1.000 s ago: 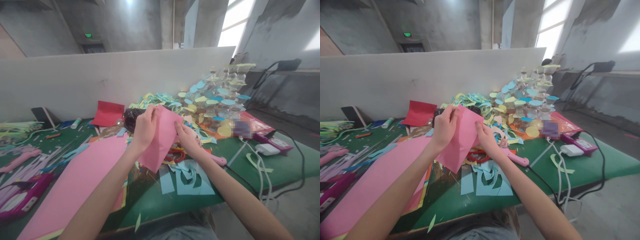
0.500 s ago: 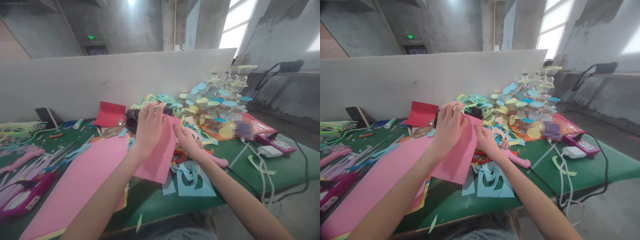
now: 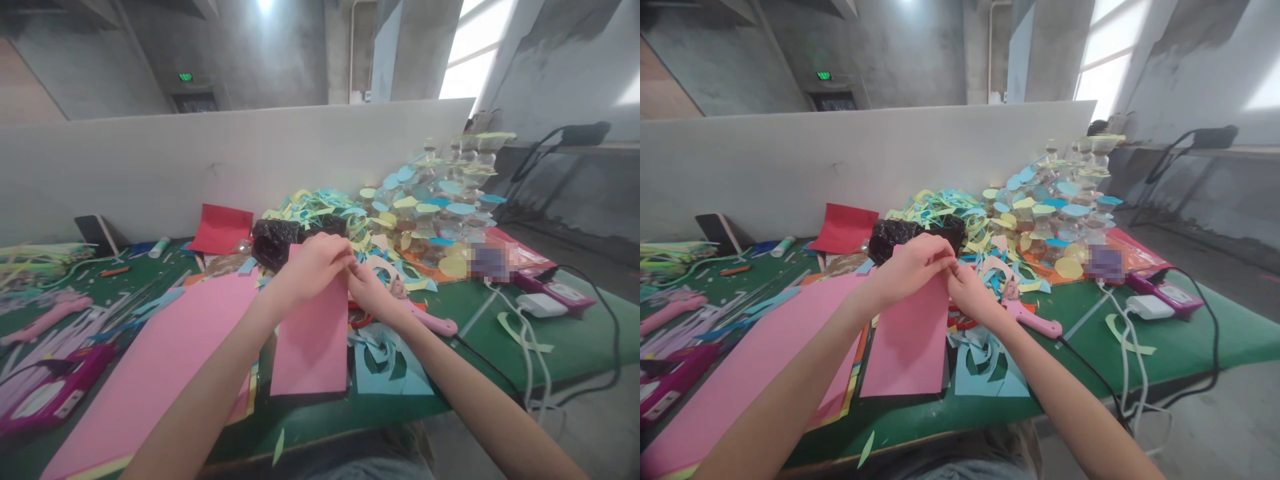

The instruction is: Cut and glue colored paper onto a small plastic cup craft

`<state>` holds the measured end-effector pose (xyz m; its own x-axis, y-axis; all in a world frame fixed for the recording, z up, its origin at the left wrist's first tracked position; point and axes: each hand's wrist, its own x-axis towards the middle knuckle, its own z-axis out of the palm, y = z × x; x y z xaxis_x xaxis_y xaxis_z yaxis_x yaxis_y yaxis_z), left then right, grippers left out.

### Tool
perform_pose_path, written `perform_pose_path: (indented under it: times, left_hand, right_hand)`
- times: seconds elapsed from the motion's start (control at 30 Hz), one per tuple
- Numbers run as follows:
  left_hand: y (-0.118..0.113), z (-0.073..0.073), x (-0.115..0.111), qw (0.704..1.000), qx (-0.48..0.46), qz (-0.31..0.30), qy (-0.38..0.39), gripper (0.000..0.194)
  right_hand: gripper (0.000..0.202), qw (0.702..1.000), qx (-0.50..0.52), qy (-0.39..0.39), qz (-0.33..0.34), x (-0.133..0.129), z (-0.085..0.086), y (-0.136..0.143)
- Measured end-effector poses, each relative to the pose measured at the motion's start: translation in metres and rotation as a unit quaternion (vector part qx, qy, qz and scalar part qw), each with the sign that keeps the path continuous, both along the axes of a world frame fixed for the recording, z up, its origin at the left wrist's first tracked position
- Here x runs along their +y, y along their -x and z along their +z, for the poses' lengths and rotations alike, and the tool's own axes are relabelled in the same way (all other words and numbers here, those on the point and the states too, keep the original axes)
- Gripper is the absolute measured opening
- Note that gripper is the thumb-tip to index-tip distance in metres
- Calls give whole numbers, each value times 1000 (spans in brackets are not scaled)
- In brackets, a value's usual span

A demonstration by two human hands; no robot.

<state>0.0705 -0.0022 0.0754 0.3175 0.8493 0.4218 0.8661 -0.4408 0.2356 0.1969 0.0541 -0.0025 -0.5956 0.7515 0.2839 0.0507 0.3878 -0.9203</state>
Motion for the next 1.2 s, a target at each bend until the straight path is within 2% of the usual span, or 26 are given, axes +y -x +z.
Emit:
perform_pose_path:
  times: [0.33,0.6,0.77,0.9,1.03,1.2]
  left_hand:
    - [12,7,1,994,-97,-9,47,17]
    - [22,14,1,994,-111,6,-2,16]
    - [45,27,-5,984,-148,77,-67,22]
    - [70,40,-14,957,-210,173,-100,24]
    - [96,49,-24,928,-253,243,-126,24]
    - [115,51,-29,914,-289,247,-146,21]
  right_hand:
    - [37,999,-42,-29,18,-3,2,-2]
    - [45,997,-24,-56,39,-5,8,-3]
    - [47,992,-51,-93,73,-7,7,-5]
    - [48,989,-66,-99,91,-11,7,-5]
    - [50,987,-59,-82,122,-14,8,-5]
    - [54,987,-57,-46,142,-13,7,-5]
